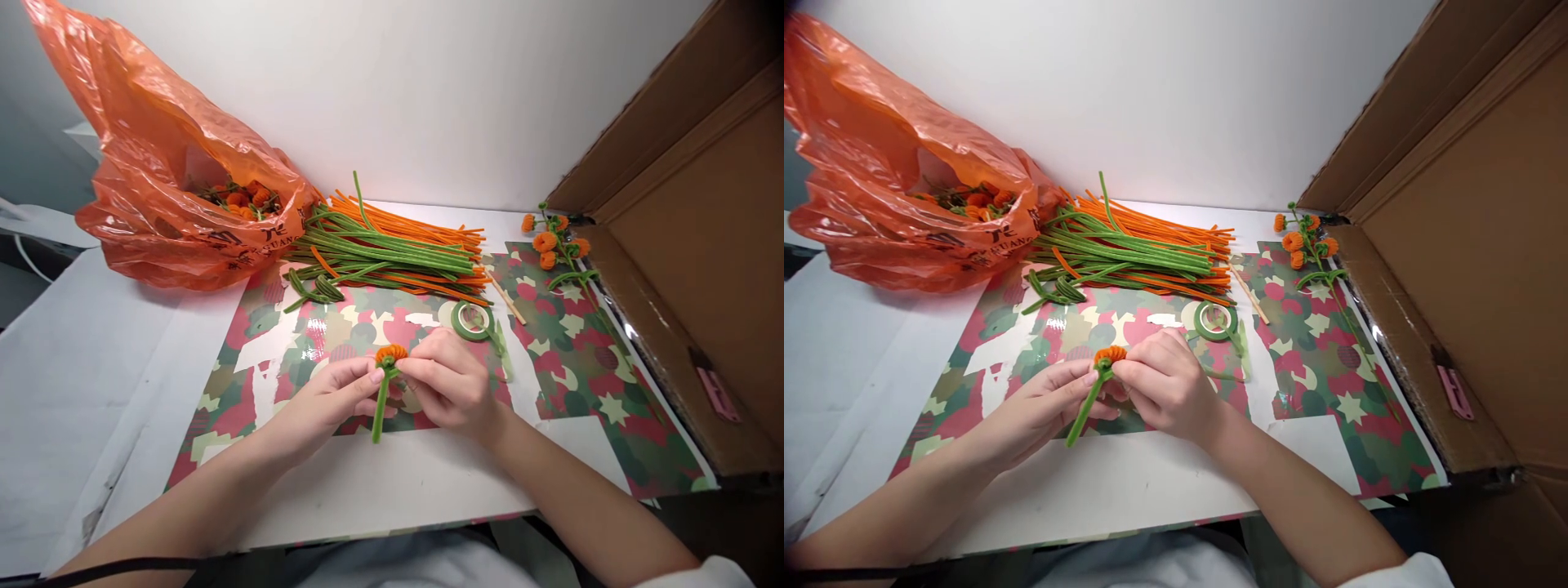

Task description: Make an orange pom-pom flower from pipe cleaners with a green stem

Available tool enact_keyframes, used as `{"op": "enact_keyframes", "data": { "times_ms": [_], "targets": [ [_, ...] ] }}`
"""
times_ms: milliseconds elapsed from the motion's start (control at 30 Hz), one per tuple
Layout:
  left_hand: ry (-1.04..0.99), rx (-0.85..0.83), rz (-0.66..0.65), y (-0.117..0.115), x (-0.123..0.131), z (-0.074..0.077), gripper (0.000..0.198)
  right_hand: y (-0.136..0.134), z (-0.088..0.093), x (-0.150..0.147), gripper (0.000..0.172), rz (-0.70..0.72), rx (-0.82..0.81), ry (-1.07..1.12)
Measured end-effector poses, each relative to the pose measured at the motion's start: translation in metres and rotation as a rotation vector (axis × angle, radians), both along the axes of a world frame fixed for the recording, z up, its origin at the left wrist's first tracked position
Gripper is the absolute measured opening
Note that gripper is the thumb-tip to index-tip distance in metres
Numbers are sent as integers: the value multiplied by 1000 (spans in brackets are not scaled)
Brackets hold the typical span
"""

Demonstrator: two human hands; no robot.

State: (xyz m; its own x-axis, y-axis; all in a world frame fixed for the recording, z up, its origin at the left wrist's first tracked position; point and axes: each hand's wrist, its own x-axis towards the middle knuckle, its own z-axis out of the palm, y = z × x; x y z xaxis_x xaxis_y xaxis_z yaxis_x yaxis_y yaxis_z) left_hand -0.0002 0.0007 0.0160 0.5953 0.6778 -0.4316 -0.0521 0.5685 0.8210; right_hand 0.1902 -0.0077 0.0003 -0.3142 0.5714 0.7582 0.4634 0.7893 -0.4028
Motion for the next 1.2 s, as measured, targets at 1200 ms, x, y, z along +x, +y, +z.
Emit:
{"op": "enact_keyframes", "data": {
  "times_ms": [1200],
  "targets": [
    [201, 348, 342, -1, 9, -1, 29, -2, 20, -5, 18, 46, -1154, 714]
  ]
}}
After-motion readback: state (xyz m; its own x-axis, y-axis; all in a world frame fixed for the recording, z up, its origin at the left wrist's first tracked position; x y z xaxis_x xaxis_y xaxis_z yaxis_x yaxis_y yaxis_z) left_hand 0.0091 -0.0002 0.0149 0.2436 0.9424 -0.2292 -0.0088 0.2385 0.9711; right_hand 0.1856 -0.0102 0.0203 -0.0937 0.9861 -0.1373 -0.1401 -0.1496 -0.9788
